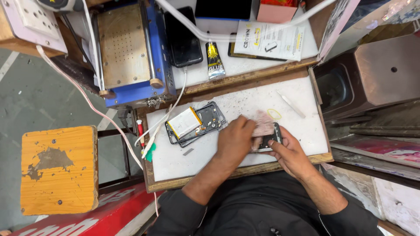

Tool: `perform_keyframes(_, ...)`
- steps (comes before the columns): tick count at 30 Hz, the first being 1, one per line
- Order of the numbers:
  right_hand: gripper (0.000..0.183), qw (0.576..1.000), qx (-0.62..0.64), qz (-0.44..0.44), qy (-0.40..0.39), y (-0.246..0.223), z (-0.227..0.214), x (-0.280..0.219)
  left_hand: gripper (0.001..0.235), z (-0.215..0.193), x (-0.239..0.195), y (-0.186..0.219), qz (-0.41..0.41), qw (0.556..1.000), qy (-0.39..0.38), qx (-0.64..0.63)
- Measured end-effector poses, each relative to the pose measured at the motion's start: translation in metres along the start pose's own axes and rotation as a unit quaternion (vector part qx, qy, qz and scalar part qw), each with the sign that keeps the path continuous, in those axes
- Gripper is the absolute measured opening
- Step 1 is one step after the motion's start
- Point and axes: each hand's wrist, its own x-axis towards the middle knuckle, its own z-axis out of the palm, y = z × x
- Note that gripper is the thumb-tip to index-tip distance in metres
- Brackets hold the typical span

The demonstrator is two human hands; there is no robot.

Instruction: The person disassembles a smartphone, removes the back cover and battery, and wipes the interior with a cloth. They then browse through a stack of replacement screens, select one, and place it onto the phone chassis. The person also briefly uses another phone to scan a QR code before returning to the repair.

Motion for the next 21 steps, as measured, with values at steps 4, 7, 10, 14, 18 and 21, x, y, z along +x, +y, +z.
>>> perform_keyframes(4, 0.048, 0.999, -0.045, -0.002, 0.002, -0.004, 0.001, -0.001, 0.031, -0.023, -0.012, -0.022, -0.081, 0.995, -0.027, 0.054)
perform_keyframes(7, 0.050, 0.998, -0.062, -0.012, -0.006, 0.004, -0.004, -0.002, 0.044, -0.022, -0.011, -0.013, -0.055, 0.997, -0.043, 0.028)
perform_keyframes(10, 0.052, 0.999, -0.038, -0.030, -0.007, 0.007, -0.004, -0.001, 0.041, -0.002, 0.000, 0.009, 0.042, 0.999, -0.002, 0.001)
perform_keyframes(14, 0.048, 0.999, -0.012, -0.032, -0.005, -0.003, 0.004, -0.003, 0.041, -0.012, -0.010, -0.005, 0.005, 1.000, 0.008, 0.008)
perform_keyframes(18, 0.053, 0.999, -0.001, -0.013, 0.030, -0.010, 0.011, -0.003, 0.035, -0.062, -0.045, -0.035, -0.137, 0.986, 0.015, 0.094)
perform_keyframes(21, 0.050, 0.999, 0.009, -0.036, 0.025, -0.017, 0.014, -0.006, 0.048, -0.079, -0.060, -0.028, -0.142, 0.984, 0.102, 0.040)
